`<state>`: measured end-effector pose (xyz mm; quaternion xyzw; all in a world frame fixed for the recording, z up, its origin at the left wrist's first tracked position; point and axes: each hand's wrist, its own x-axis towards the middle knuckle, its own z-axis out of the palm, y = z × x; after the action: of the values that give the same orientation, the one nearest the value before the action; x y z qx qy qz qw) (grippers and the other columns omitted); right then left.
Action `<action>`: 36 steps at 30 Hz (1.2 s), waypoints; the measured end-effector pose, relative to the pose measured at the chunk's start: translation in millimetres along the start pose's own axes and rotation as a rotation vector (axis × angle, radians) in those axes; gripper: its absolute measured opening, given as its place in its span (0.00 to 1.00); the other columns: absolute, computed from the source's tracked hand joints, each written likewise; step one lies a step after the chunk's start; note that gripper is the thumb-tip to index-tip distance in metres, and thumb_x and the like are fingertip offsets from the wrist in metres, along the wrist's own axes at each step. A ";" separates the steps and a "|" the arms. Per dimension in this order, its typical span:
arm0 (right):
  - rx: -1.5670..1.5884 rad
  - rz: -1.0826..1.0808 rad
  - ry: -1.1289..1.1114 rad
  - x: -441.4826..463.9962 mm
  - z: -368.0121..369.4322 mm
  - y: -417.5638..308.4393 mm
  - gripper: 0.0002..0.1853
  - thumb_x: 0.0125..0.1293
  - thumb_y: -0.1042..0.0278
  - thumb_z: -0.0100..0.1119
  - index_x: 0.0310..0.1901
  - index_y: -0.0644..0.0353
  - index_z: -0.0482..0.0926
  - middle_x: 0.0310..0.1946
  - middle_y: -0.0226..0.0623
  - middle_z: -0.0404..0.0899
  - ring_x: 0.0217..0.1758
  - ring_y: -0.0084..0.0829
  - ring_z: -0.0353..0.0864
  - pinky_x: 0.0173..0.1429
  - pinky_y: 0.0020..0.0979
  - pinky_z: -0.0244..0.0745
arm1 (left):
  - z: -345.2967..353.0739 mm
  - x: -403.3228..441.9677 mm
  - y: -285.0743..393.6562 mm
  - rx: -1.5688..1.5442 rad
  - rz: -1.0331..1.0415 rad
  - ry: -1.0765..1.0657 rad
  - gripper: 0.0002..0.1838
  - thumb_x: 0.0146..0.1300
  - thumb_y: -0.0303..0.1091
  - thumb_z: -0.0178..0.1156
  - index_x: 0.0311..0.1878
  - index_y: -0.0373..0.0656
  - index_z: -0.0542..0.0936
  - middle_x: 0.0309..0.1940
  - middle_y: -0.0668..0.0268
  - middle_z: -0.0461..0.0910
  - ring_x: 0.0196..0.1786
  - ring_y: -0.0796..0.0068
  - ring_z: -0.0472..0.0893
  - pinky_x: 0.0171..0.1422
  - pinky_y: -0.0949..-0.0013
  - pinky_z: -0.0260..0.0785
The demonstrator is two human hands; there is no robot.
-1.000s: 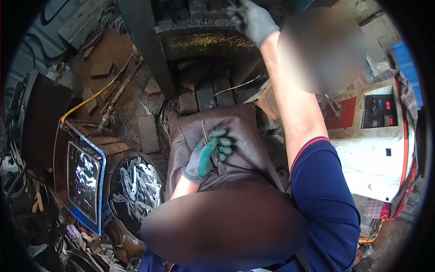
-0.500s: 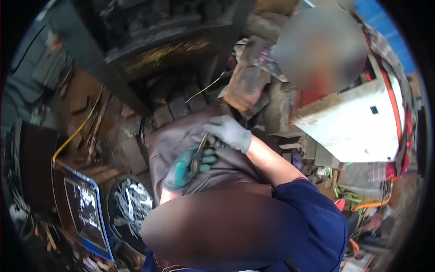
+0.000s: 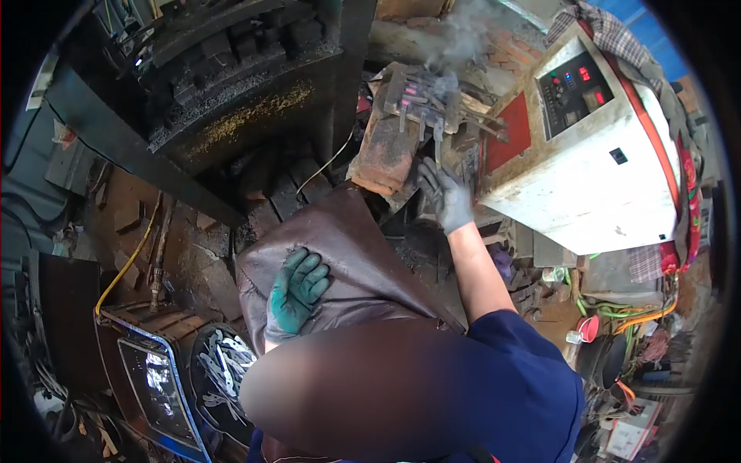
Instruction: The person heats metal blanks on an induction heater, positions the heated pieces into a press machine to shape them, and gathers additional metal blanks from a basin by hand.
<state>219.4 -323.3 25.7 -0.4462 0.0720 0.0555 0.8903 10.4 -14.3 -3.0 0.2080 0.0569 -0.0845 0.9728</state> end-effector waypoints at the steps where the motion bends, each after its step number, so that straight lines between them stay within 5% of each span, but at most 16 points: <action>1: -0.007 -0.013 0.068 6.1 4.3 2.2 0.22 0.72 0.73 0.44 0.65 0.68 0.61 0.62 0.52 0.69 0.61 0.41 0.75 0.59 0.39 0.75 | -0.3 -1.2 -0.1 0.001 -0.003 0.002 0.30 0.73 0.50 0.45 0.70 0.40 0.61 0.64 0.55 0.70 0.63 0.57 0.74 0.66 0.55 0.69; 4: 0.015 -0.033 0.181 41.7 1.2 8.9 0.18 0.73 0.70 0.45 0.61 0.67 0.65 0.56 0.49 0.74 0.54 0.37 0.79 0.55 0.37 0.77 | -0.7 0.2 -0.2 0.028 0.000 0.001 0.30 0.73 0.50 0.45 0.70 0.40 0.61 0.64 0.55 0.70 0.62 0.57 0.74 0.66 0.56 0.69; 6: -0.047 -0.022 0.243 56.6 2.3 10.0 0.15 0.70 0.63 0.55 0.52 0.64 0.72 0.48 0.44 0.80 0.47 0.35 0.82 0.50 0.32 0.79 | -1.4 -0.6 -0.3 0.040 -0.001 0.004 0.31 0.72 0.50 0.46 0.70 0.40 0.60 0.64 0.55 0.70 0.62 0.58 0.74 0.66 0.56 0.69; 7: -0.018 0.002 0.293 58.6 5.5 9.8 0.13 0.69 0.59 0.58 0.43 0.60 0.76 0.35 0.37 0.82 0.33 0.28 0.81 0.38 0.26 0.77 | -0.9 -1.1 0.1 0.039 0.000 0.006 0.31 0.72 0.50 0.46 0.70 0.40 0.60 0.64 0.55 0.70 0.62 0.58 0.74 0.66 0.56 0.69; 11: -0.122 0.190 0.197 51.2 29.0 13.3 0.16 0.67 0.52 0.60 0.38 0.58 0.77 0.23 0.30 0.77 0.22 0.22 0.74 0.25 0.23 0.69 | 1.4 2.4 0.0 0.013 -0.007 0.019 0.31 0.71 0.50 0.49 0.69 0.40 0.61 0.63 0.56 0.71 0.61 0.59 0.75 0.66 0.57 0.69; 16: -0.475 0.096 -0.266 48.9 197.2 17.3 0.14 0.71 0.58 0.53 0.40 0.62 0.77 0.25 0.33 0.79 0.25 0.24 0.77 0.28 0.24 0.71 | 1.9 5.1 3.2 0.048 -0.044 0.037 0.36 0.67 0.52 0.56 0.69 0.38 0.61 0.60 0.56 0.72 0.58 0.61 0.76 0.65 0.57 0.68; 21: -0.471 0.085 -0.588 93.9 348.8 40.1 0.17 0.72 0.56 0.51 0.39 0.65 0.77 0.29 0.37 0.81 0.27 0.25 0.78 0.29 0.24 0.70 | 9.0 3.9 7.8 0.043 -0.025 -0.001 0.36 0.67 0.51 0.55 0.70 0.38 0.60 0.61 0.55 0.71 0.59 0.62 0.76 0.65 0.59 0.68; 24: -0.018 0.150 -0.536 139.6 374.2 80.5 0.14 0.71 0.61 0.51 0.42 0.66 0.78 0.33 0.36 0.82 0.28 0.22 0.78 0.29 0.22 0.69 | 15.4 2.5 10.9 0.046 0.014 -0.006 0.33 0.70 0.51 0.52 0.70 0.38 0.61 0.61 0.58 0.72 0.58 0.68 0.76 0.63 0.64 0.69; 26: -0.099 0.183 -0.396 76.2 369.8 73.7 0.07 0.67 0.70 0.55 0.34 0.62 0.79 0.26 0.29 0.78 0.20 0.20 0.72 0.25 0.21 0.66 | 7.4 -1.6 11.0 0.064 0.027 -0.094 0.33 0.70 0.49 0.52 0.70 0.38 0.61 0.62 0.57 0.71 0.60 0.65 0.76 0.65 0.61 0.68; 29: -0.378 0.029 -0.638 9.6 343.6 103.9 0.08 0.71 0.67 0.51 0.42 0.60 0.77 0.18 0.23 0.70 0.16 0.11 0.62 0.18 0.14 0.56 | -1.2 0.2 8.9 0.040 0.057 -0.048 0.29 0.72 0.46 0.50 0.68 0.39 0.63 0.60 0.59 0.73 0.59 0.67 0.76 0.63 0.63 0.68; 30: -0.436 0.130 -0.803 -30.0 363.4 106.9 0.11 0.72 0.65 0.51 0.46 0.64 0.77 0.18 0.23 0.69 0.16 0.11 0.62 0.18 0.15 0.57 | -0.6 -2.9 8.5 0.029 0.017 -0.032 0.27 0.72 0.46 0.49 0.68 0.39 0.64 0.60 0.59 0.74 0.59 0.67 0.76 0.63 0.63 0.69; 32: -0.502 0.105 -1.043 -90.2 393.0 126.3 0.22 0.71 0.61 0.55 0.60 0.67 0.71 0.38 0.38 0.82 0.28 0.22 0.79 0.29 0.22 0.75 | -11.2 -7.6 0.2 0.064 0.053 -0.017 0.27 0.72 0.46 0.50 0.67 0.40 0.65 0.59 0.61 0.75 0.57 0.70 0.77 0.61 0.65 0.70; 33: -0.421 0.112 -1.189 -96.7 397.3 134.1 0.25 0.69 0.60 0.59 0.62 0.67 0.69 0.49 0.41 0.81 0.40 0.27 0.83 0.40 0.25 0.80 | -10.3 0.4 -3.0 0.124 0.088 -0.086 0.26 0.72 0.46 0.50 0.66 0.40 0.67 0.58 0.62 0.75 0.56 0.72 0.77 0.59 0.66 0.72; 35: -0.283 0.107 -1.208 -98.0 386.1 136.7 0.27 0.66 0.62 0.62 0.63 0.65 0.68 0.51 0.39 0.80 0.47 0.26 0.81 0.46 0.25 0.79 | 7.6 -14.8 9.7 0.310 0.157 -0.034 0.27 0.71 0.48 0.51 0.66 0.40 0.67 0.58 0.61 0.75 0.57 0.70 0.77 0.61 0.64 0.71; 36: -0.222 0.116 -1.162 -88.1 366.3 136.1 0.25 0.67 0.65 0.61 0.62 0.65 0.69 0.50 0.38 0.80 0.47 0.25 0.81 0.47 0.25 0.79 | 14.2 -15.8 18.9 0.349 -0.006 0.015 0.28 0.71 0.50 0.50 0.67 0.40 0.67 0.59 0.59 0.75 0.58 0.69 0.76 0.63 0.64 0.70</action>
<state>139.4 48.7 150.9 -0.4283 -0.4090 0.3464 0.7275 -0.4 -0.9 19.6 0.3740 0.0491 -0.0945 0.9213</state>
